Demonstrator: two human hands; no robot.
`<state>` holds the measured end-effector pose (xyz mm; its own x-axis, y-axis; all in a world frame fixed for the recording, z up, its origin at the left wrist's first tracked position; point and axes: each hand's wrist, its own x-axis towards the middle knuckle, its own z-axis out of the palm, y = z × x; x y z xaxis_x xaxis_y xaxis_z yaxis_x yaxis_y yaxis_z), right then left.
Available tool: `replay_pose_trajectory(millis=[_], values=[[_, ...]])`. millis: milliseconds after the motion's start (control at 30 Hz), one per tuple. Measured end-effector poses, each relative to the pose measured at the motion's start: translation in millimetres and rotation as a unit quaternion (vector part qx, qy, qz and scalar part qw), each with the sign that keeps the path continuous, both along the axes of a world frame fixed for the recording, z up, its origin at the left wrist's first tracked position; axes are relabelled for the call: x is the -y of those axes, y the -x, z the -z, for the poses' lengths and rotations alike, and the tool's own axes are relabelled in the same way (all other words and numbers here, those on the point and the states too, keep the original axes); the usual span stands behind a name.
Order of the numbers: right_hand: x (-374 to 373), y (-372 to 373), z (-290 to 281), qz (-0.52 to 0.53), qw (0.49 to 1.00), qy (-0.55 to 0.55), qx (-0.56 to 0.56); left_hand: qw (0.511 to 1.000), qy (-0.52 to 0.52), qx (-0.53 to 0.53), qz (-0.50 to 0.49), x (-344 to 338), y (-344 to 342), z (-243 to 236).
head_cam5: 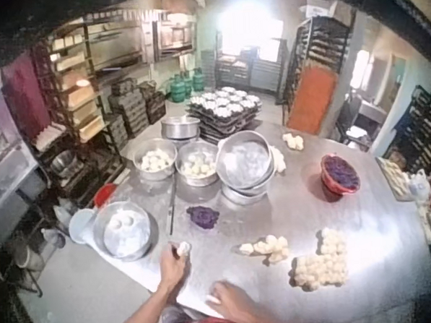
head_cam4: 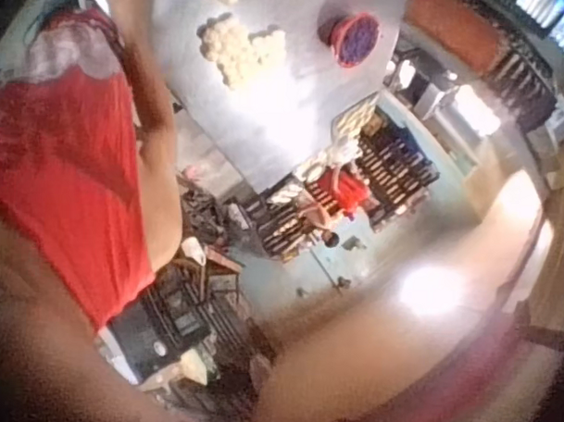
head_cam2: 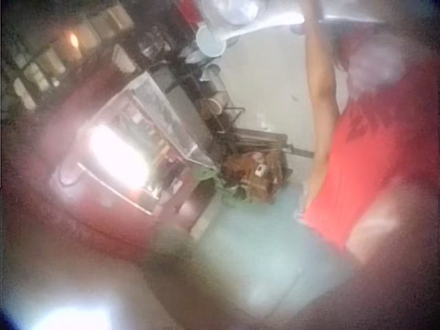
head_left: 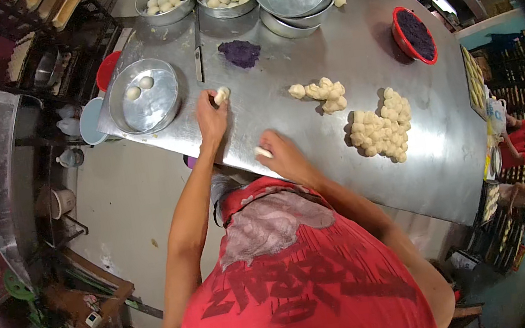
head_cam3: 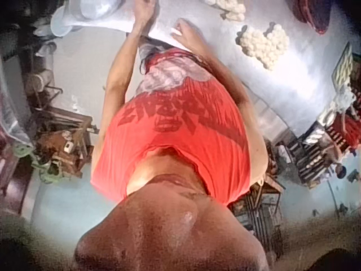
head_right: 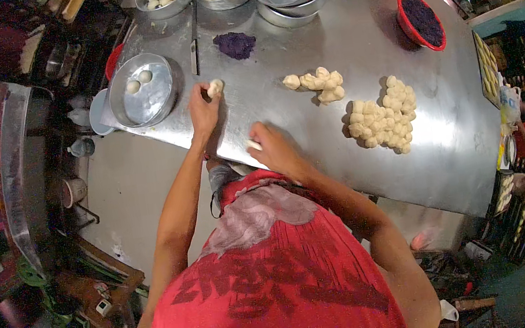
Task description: Preparing and filling dough balls with purple filling on a bakery table.
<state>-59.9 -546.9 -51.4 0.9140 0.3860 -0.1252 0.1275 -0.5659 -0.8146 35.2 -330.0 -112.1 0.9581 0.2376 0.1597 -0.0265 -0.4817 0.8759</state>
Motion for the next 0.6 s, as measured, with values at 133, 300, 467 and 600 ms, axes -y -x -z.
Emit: replay_pose_trajectory(millis=[133, 300, 467, 600], values=[[78.1, 28.1, 4.8, 0.042, 0.987, 0.120, 0.094, 0.995, -0.077, -0.041, 0.043, 0.1, 43.6, -52.4], [105.8, 5.8, 50.6, 0.042, 0.926, 0.291, 0.236, 0.923, -0.353, -0.003, 0.152, -44.9, 44.3, -13.3], [37.8, -44.4, 79.7, 0.137, 0.927, 0.235, 0.259, 0.941, -0.301, 0.034, 0.150, 11.8, 1.3, -7.9], [75.2, 27.9, 115.8, -0.007, 0.948, 0.186, 0.258, 0.930, -0.270, 0.026, 0.250, -25.0, 55.4, 10.5]])
